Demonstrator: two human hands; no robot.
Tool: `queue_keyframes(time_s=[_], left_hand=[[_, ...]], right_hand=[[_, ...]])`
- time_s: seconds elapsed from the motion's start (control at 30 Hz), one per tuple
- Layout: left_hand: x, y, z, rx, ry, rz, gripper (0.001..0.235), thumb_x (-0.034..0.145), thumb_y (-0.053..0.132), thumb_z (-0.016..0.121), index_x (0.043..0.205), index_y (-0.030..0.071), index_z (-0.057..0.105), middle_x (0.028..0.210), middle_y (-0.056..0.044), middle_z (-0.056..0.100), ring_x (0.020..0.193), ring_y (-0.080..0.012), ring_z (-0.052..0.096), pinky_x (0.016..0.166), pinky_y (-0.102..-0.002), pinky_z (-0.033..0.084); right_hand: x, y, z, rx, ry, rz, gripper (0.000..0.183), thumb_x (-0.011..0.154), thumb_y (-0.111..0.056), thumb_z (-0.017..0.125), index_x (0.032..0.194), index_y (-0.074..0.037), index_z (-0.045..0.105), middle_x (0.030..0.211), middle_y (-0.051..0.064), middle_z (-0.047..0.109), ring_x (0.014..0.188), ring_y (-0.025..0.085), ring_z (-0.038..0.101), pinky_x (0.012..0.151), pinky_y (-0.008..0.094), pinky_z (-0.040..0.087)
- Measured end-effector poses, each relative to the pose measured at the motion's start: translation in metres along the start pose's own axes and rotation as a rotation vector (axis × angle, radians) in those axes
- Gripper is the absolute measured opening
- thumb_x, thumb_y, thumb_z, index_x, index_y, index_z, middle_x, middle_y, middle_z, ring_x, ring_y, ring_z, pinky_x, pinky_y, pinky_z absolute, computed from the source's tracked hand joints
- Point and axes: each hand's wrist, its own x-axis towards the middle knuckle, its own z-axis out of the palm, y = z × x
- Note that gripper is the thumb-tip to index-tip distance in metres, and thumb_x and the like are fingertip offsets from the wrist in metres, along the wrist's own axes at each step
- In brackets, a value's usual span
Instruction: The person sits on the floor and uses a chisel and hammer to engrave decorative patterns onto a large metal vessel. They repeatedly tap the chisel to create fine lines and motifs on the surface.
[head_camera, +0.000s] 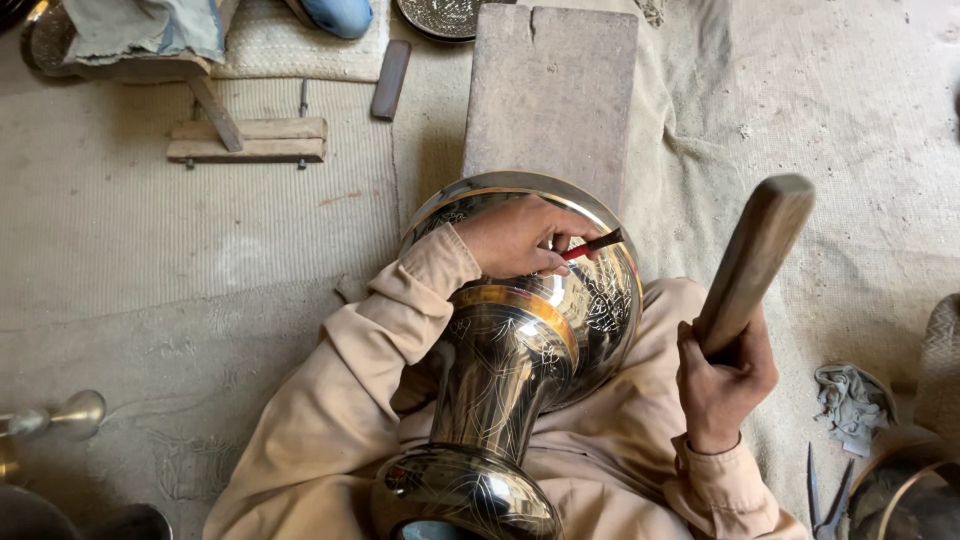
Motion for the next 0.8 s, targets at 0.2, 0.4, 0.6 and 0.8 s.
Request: queue_keyframes(time_s=[0.2, 0.4, 0.6, 0.8], left_hand=[[-0.012, 0.005, 0.014, -0.073, 0.35, 0.118, 0.056, 0.082, 0.002, 0.078, 0.136, 0.006, 0.061, 0.104, -0.006, 0.073, 0.086, -0.0164, 0.072, 0.079, -0.033, 0.06], [-0.042, 0.006, 0.052, -0.368, 0.729, -0.117, 0.039, 0.091, 0.001, 0.076, 0.121, 0.0, 0.052, 0.096, -0.012, 0.063, 0.086, -0.0193, 0.069, 0.07, -0.028, 0.064], [-0.043, 0.006, 0.061, -0.507, 0.795, -0.214, 0.033, 0.094, 0.007, 0.074, 0.116, 0.003, 0.049, 0.09, -0.007, 0.069, 0.08, -0.017, 0.076, 0.065, -0.026, 0.064], [-0.045, 0.002, 0.066, -0.535, 0.81, -0.068, 0.032, 0.096, 0.011, 0.071, 0.117, 0.002, 0.049, 0.096, -0.005, 0.061, 0.085, -0.0131, 0.072, 0.071, -0.026, 0.065]], right_hand=[[0.011, -0.013, -0.007, -0.087, -0.222, 0.022, 0.067, 0.078, 0.005, 0.075, 0.144, -0.006, 0.065, 0.106, 0.014, 0.07, 0.091, 0.021, 0.066, 0.081, 0.034, 0.053], [0.03, -0.025, -0.009, -0.178, -0.348, -0.004, 0.064, 0.079, 0.002, 0.074, 0.141, -0.01, 0.065, 0.095, 0.012, 0.069, 0.078, 0.022, 0.067, 0.073, 0.034, 0.053], [0.084, -0.049, 0.004, -0.519, -0.425, -0.199, 0.046, 0.095, -0.007, 0.072, 0.139, -0.02, 0.071, 0.092, 0.007, 0.073, 0.06, 0.022, 0.062, 0.055, 0.037, 0.051], [0.129, -0.117, -0.003, -0.309, -0.268, -0.519, 0.05, 0.098, -0.002, 0.065, 0.145, -0.02, 0.067, 0.1, 0.007, 0.068, 0.074, 0.018, 0.06, 0.066, 0.031, 0.047]])
